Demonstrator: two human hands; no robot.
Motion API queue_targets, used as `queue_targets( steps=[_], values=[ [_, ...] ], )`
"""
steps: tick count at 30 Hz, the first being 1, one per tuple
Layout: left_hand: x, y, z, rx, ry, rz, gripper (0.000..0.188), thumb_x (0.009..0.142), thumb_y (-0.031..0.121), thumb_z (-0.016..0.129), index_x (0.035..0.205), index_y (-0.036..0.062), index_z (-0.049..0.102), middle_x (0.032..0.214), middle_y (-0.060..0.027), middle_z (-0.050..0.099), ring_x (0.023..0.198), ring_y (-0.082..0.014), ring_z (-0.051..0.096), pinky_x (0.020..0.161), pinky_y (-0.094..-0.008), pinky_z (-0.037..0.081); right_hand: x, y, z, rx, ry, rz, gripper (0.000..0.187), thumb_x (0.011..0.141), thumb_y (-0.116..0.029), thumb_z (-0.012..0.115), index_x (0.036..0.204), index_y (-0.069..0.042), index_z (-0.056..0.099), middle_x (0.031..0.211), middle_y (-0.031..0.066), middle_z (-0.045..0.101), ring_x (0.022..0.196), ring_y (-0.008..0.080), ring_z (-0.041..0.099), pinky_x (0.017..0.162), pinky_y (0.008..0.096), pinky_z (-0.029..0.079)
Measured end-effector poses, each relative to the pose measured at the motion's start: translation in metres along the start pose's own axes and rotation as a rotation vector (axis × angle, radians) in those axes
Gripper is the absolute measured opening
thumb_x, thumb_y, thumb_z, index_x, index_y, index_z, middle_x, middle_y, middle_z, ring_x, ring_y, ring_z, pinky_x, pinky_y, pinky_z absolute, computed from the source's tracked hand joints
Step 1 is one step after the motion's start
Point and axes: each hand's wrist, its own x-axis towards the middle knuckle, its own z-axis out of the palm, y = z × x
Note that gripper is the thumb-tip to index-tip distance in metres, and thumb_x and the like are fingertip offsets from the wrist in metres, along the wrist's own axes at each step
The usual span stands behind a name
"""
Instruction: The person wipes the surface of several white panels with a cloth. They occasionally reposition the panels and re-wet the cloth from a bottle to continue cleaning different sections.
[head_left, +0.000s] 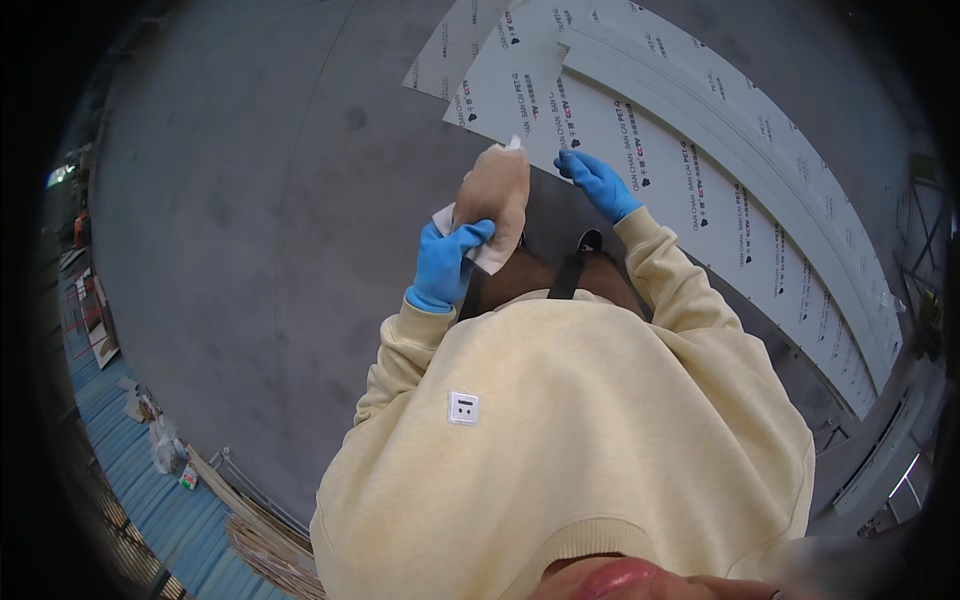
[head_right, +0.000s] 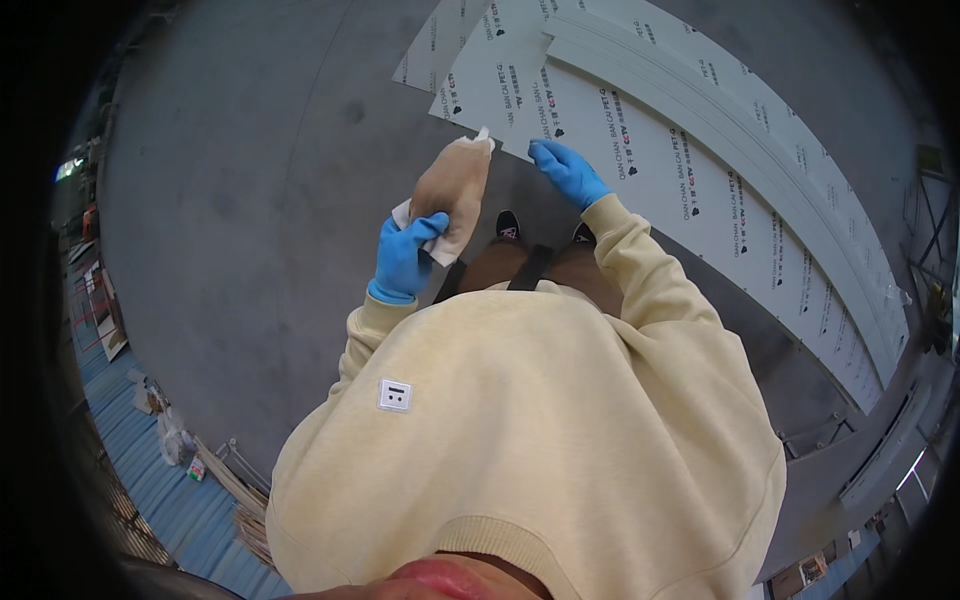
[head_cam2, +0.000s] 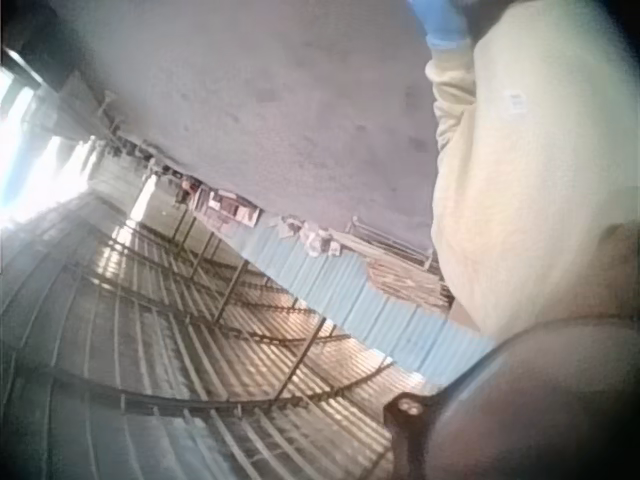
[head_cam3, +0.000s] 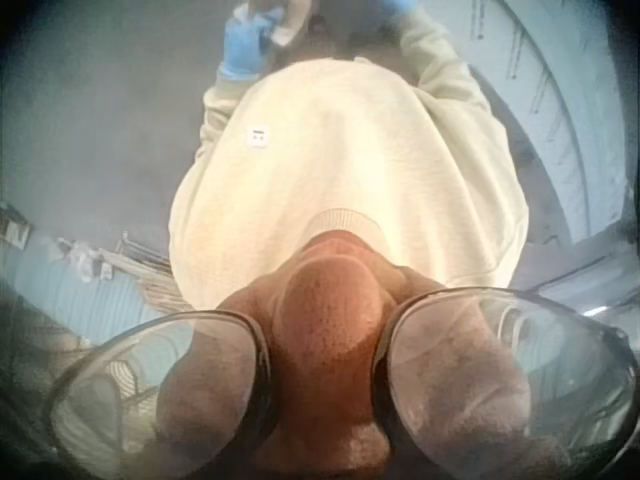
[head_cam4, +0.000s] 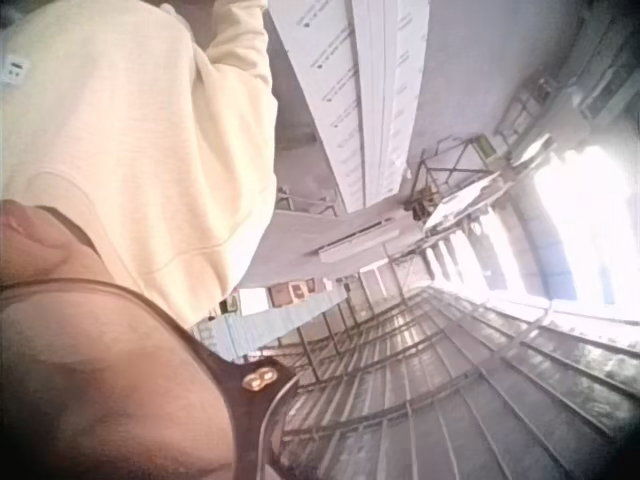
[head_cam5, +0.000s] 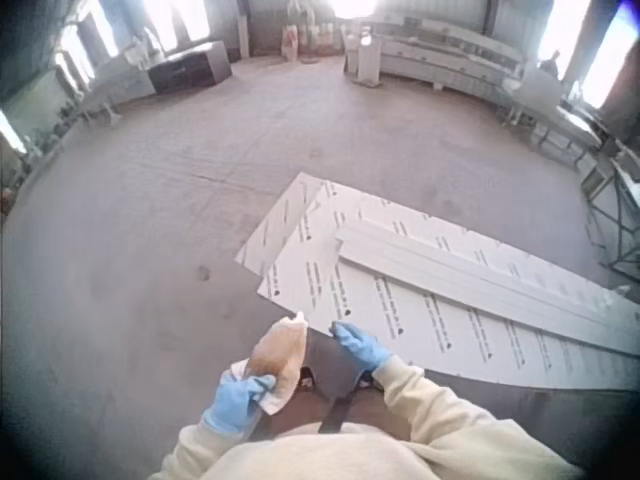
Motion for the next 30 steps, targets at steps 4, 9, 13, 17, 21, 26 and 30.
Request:
queue_targets(
  steps=[4, 9, 13, 17, 21, 26, 30],
  values=[
    [0.021, 0.014, -0.029, -0.016, -0.155, -0.078, 0.039, 0.088, -0.003, 0.063, 0.127, -0.0010, 0.064, 0.110, -0.0053, 0.071, 0.095, -0.0118, 0.067, 0.084, -0.0250, 0.054, 0.028, -0.033, 0.008, 0.197, 0.153, -0.221, 0.072, 0.105, -0.051, 0.053, 0.159, -0.006, 0.035, 0.156, 0.0125, 0.048, 0.141, 0.0252, 0.048, 0.113, 0.0397, 0.040],
    [0.047, 0.042, -0.046, 0.099, -0.376, -0.211, 0.053, 0.082, -0.004, 0.064, 0.134, -0.0027, 0.061, 0.119, -0.0076, 0.070, 0.105, -0.0143, 0.066, 0.094, -0.0279, 0.052, 0.039, -0.096, -0.021, 0.248, -0.005, -0.315, 0.090, 0.097, -0.065, 0.055, 0.161, -0.008, 0.031, 0.161, 0.0144, 0.041, 0.148, 0.0266, 0.039, 0.117, 0.0423, 0.036],
    [0.089, 0.052, -0.021, 0.183, -0.563, -0.334, 0.060, 0.078, -0.003, 0.066, 0.137, -0.0026, 0.059, 0.127, -0.0081, 0.067, 0.116, -0.0198, 0.062, 0.106, -0.0326, 0.046, 0.018, -0.104, -0.004, 0.638, -0.492, -0.156, 0.112, 0.084, -0.082, 0.057, 0.161, -0.006, 0.030, 0.160, 0.0204, 0.040, 0.146, 0.0326, 0.041, 0.122, 0.0471, 0.031],
    [0.147, 0.049, -0.011, 0.174, -0.538, -0.373, 0.063, 0.078, 0.000, 0.066, 0.140, -0.0034, 0.057, 0.130, -0.0110, 0.066, 0.116, -0.0214, 0.064, 0.105, -0.0336, 0.048, -0.004, -0.111, -0.012, 0.771, -0.398, -0.194, 0.092, 0.086, -0.047, 0.077, 0.153, 0.004, 0.041, 0.152, 0.0216, 0.049, 0.142, 0.0344, 0.047, 0.119, 0.0433, 0.037],
    [0.208, 0.039, 0.004, 0.196, -0.487, -0.412, 0.067, 0.077, 0.005, 0.066, 0.142, -0.0046, 0.053, 0.132, -0.0133, 0.066, 0.117, -0.0221, 0.064, 0.102, -0.0345, 0.052, 0.004, -0.129, -0.042, 0.835, -0.052, 0.073, 0.072, 0.085, -0.016, 0.074, 0.148, 0.006, 0.047, 0.141, 0.0183, 0.058, 0.126, 0.0263, 0.060, 0.105, 0.0376, 0.051],
    [0.270, 0.012, 0.046, 0.241, -0.355, -0.457, 0.069, 0.076, 0.007, 0.068, 0.142, -0.0047, 0.054, 0.130, -0.0125, 0.066, 0.116, -0.0217, 0.065, 0.102, -0.0342, 0.052, 0.038, -0.118, -0.110, 0.674, 0.030, 0.114, 0.067, 0.083, -0.014, 0.069, 0.145, 0.006, 0.052, 0.132, 0.0169, 0.064, 0.115, 0.0232, 0.066, 0.100, 0.0341, 0.053],
    [0.324, -0.009, 0.073, 0.275, -0.371, -0.477, 0.061, 0.082, 0.009, 0.071, 0.140, -0.0030, 0.055, 0.125, -0.0114, 0.067, 0.113, -0.0206, 0.065, 0.099, -0.0337, 0.053, 0.057, -0.102, -0.170, 0.624, 0.098, 0.174, 0.063, 0.083, -0.010, 0.066, 0.143, 0.006, 0.054, 0.127, 0.0159, 0.066, 0.110, 0.0216, 0.067, 0.096, 0.0332, 0.056]
  ],
)
